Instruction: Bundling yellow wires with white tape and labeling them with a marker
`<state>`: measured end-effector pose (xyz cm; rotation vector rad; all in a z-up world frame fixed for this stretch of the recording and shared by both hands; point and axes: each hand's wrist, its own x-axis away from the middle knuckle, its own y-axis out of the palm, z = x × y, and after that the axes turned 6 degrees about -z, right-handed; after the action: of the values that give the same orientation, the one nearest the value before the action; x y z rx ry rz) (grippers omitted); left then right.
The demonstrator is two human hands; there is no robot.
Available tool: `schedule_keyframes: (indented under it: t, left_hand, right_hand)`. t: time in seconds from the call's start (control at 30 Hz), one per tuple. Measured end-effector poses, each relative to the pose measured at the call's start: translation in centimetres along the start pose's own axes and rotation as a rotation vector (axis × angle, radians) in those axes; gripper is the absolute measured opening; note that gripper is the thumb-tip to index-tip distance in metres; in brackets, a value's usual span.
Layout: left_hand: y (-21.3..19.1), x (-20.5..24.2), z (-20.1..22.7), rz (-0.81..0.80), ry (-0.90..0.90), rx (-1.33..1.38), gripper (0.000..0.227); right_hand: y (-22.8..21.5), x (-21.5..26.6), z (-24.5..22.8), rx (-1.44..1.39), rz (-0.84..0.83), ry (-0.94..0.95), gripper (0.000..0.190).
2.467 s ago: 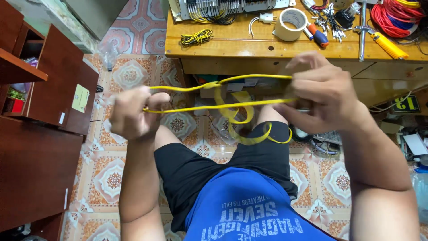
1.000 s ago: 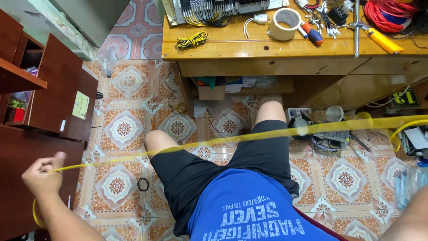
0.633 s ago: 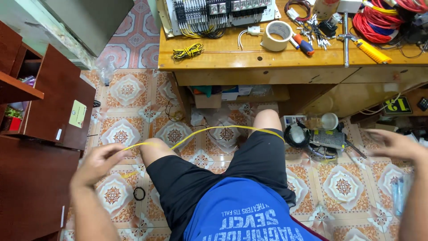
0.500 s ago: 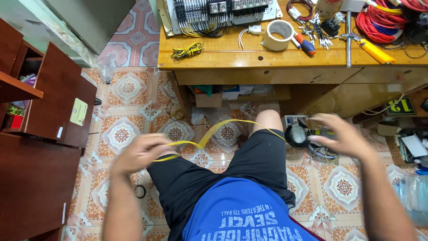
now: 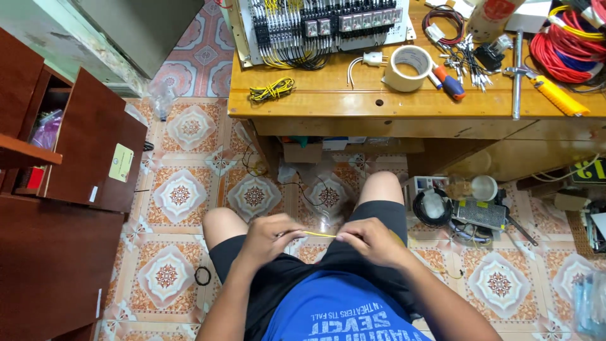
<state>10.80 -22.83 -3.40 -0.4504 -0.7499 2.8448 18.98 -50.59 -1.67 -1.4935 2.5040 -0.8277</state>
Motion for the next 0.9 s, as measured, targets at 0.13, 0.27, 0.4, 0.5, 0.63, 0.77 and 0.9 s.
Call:
schedule_keyframes:
  t: [0.13,0.27,0.4,0.5,0.63,0.77,0.9]
  left_hand:
    - [-1.2,2.6,-2.5,-0.004,-0.199,-0.018,0.008]
    - [-0.9,4.1,-5.0,-0.102,-0.153,0.026,0.011]
    - [-0.6,4.5,-6.9,-0.214,-0.302,0.099,0.013]
    - [-0.3,3.5,-6.3,-0.209,-0.256,0.213,0.007]
    - [1.4,0.9,-4.8,-0.199,-0.119,0.082,0.013]
    - [4.1,-1.1,-4.8,-0.195,0.049,-0.052,0.029]
    - [2.5,-2.7,-3.4,0.086,0.116,-0.142,0.016]
  right_hand:
    - [-0.8,1.3,4.0,-0.006,0.053,0.046,0.024]
    - [-2.4,2.2,6.0,0.072,0.016,0.125,0.03]
    - [-4.6,3.1,7.0,0.041,-0.004,0.096,0.03]
    - [-5.5,3.2,7.9,0.152,-0.109,0.134,0.032]
    - [-4.4,1.0,6.7,0.047,-0.254,0.153,0.038]
    - [-0.8,-2.7,3.8,-0.135,-0.453,-0.104,0.039]
    - [-1.0,-4.1,2.6,-0.257,-0.248,-0.138,0.041]
